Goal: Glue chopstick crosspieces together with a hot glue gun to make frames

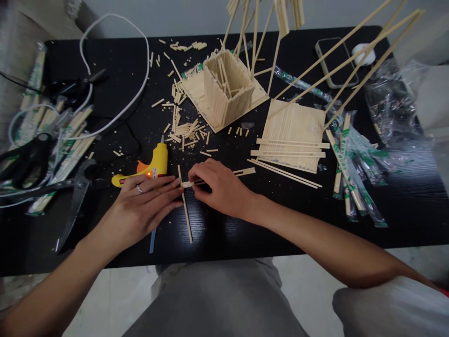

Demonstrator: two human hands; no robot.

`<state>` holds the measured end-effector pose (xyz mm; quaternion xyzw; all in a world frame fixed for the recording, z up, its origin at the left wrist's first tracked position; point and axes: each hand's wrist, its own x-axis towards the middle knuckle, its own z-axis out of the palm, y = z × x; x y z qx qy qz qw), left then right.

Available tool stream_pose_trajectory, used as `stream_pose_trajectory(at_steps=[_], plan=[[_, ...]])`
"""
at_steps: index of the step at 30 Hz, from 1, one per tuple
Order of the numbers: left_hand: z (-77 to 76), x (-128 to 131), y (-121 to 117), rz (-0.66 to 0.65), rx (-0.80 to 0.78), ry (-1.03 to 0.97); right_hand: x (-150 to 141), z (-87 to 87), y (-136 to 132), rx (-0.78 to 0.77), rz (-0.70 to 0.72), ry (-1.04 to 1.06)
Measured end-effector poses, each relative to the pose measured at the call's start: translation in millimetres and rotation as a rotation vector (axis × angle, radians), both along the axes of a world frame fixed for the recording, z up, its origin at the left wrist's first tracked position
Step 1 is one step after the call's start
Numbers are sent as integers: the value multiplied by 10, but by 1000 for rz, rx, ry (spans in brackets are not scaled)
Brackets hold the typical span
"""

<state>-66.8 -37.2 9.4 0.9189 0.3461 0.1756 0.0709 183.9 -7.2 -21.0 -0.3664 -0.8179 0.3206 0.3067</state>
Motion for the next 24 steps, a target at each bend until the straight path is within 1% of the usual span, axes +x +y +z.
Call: stream_pose_trajectory(at_steps=[4, 17, 24], plan=[[8, 6, 4, -6, 26, 17, -1, 0, 4, 9, 5, 4], [2, 13, 1, -9, 33, 14, -5, -8, 13, 12, 7, 2], [12, 21, -14, 10, 46, 12, -11, 3, 8, 15, 3, 12]])
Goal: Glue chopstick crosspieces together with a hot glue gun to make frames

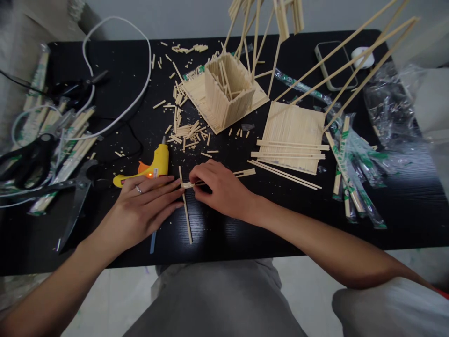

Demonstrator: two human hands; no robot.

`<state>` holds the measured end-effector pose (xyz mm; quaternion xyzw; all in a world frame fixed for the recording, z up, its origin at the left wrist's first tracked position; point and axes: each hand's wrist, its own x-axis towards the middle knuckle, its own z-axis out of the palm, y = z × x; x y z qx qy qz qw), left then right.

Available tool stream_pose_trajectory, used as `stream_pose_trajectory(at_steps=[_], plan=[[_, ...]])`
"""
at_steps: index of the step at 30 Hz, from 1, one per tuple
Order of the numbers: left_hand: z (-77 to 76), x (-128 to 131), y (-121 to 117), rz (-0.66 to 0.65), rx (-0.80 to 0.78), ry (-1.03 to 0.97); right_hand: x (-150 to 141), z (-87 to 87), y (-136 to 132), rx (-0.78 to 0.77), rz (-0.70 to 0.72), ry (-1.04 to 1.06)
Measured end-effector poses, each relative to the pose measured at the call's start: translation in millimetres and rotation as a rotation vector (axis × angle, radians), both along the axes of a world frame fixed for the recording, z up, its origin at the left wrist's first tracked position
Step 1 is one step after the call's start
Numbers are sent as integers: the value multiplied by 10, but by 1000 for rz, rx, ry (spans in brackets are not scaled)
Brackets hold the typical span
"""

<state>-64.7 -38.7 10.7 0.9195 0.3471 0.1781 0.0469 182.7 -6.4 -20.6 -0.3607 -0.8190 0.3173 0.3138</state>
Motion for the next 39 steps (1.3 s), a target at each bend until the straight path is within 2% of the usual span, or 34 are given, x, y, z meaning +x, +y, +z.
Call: stream_pose_trajectory(at_steps=[7, 12, 15, 20, 24, 28, 31, 34, 37, 39], plan=[[135, -137, 11, 63, -21, -36, 5, -12, 3, -17, 10, 12], [244, -368, 143, 246, -52, 48, 7, -8, -1, -27, 20, 14], [210, -405, 211, 317, -139, 198, 2, -2, -1, -32, 18, 22], [87, -384, 264, 347, -187, 227, 1, 6, 3, -43, 24, 19], [115, -432, 285, 335, -219, 159, 8, 4, 2, -44, 23, 19], [232, -543, 287, 323, -218, -76, 5, -3, 1, -52, 24, 15], [296, -631, 279, 374, -307, -220, 1, -10, 1, -61, 22, 15], [316, -681, 274, 421, -439, -234, 5, -14, 1, -59, 22, 12], [302, -670, 274, 340, -556, -207, 10, -15, 2, -44, 23, 20], [278, -641, 270, 316, -555, -180, 12, -14, 4, -45, 28, 21]])
